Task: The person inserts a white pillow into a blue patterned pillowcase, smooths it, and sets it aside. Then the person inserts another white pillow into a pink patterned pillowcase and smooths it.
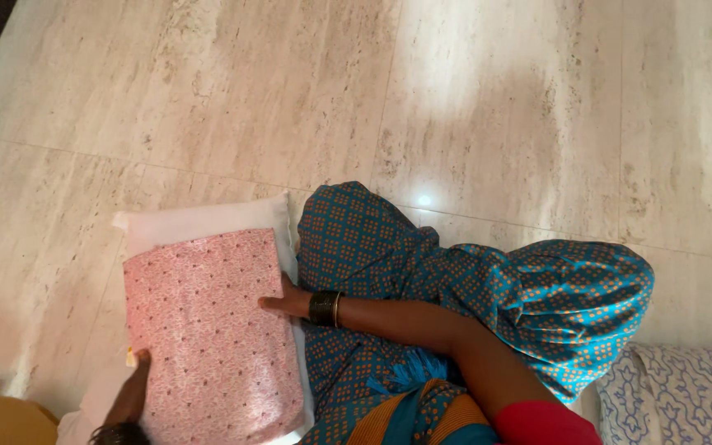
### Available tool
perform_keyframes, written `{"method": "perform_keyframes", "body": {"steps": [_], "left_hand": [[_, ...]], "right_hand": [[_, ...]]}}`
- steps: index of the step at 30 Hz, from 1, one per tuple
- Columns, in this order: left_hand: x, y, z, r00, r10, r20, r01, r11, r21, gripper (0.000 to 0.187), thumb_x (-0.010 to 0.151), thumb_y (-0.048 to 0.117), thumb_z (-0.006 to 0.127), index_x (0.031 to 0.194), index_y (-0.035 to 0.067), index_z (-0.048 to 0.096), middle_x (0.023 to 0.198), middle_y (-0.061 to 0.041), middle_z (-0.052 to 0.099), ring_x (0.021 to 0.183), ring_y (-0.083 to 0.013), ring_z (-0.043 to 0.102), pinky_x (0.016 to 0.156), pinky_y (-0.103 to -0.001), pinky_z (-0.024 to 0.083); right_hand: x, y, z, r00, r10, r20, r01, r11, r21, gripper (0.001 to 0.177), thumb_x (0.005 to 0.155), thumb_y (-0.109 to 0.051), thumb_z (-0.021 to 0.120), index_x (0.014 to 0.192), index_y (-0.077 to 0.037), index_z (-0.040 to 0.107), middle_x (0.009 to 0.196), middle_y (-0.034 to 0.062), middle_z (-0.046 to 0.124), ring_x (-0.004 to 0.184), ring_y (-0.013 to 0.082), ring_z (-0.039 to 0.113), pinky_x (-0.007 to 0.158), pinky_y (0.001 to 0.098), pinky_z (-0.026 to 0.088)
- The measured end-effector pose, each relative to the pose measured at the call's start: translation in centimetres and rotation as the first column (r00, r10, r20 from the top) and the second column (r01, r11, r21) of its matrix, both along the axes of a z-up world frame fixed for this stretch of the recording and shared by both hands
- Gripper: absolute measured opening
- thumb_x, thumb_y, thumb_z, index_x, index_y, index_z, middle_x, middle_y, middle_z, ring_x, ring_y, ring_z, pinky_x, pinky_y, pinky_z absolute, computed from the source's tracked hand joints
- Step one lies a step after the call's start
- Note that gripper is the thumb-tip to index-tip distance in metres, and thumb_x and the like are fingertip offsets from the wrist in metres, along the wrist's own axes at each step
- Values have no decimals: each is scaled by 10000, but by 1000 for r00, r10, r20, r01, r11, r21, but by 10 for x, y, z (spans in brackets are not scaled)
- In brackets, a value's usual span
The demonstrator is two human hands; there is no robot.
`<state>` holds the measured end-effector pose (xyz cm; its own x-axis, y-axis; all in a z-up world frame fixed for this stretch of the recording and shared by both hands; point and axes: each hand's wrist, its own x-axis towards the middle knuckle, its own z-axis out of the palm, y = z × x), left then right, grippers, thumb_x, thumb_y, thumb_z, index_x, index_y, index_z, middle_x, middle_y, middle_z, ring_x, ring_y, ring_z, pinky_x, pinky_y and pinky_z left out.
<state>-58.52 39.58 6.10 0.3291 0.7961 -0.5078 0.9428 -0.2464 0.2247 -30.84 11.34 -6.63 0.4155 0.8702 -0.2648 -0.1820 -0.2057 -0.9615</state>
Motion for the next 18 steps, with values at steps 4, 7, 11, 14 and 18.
{"method": "perform_keyframes", "body": {"steps": [4,7,11,14,18], "left_hand": [[4,-10,5,985,-88,147,99,993,-69,834,881,595,676,1404,-45,570,1309,-277,666,1179,-425,634,999,-507,486],[26,-22,26,940,-214,265,229,973,-28,879,818,575,734,1411,-50,560,1286,-252,690,1140,-400,665,970,-489,512],[72,-52,68,814,-248,525,334,939,-74,954,758,559,785,1444,-42,508,1342,-194,648,1193,-336,618,989,-444,470],[101,-69,120,693,-391,605,373,914,163,967,738,508,821,1440,-76,503,1346,-222,627,1211,-342,589,1009,-445,448],[166,-78,201,911,-194,365,230,972,-56,855,809,502,788,1334,-146,601,1243,-306,709,1184,-361,694,1018,-478,541]], "right_hand": [[-4,-9,1,998,-35,-60,18,963,-267,1468,671,-666,754,1580,97,-109,1573,345,304,1370,450,433,1124,435,386],[0,-18,24,990,-138,-33,135,988,-68,1372,774,-556,859,1593,75,-44,1654,284,213,1540,347,213,1250,413,224],[3,-36,82,945,-102,-311,180,956,231,1257,756,-469,850,1633,-24,67,1636,190,321,1504,305,327,1215,443,302],[18,-52,122,949,-114,-293,200,939,281,1193,795,-433,836,1644,-30,101,1647,180,331,1513,295,335,1230,435,299],[62,-81,174,946,-320,-48,314,873,374,1113,838,-425,801,1655,-2,175,1688,178,306,1547,271,300,1268,420,257]]}}
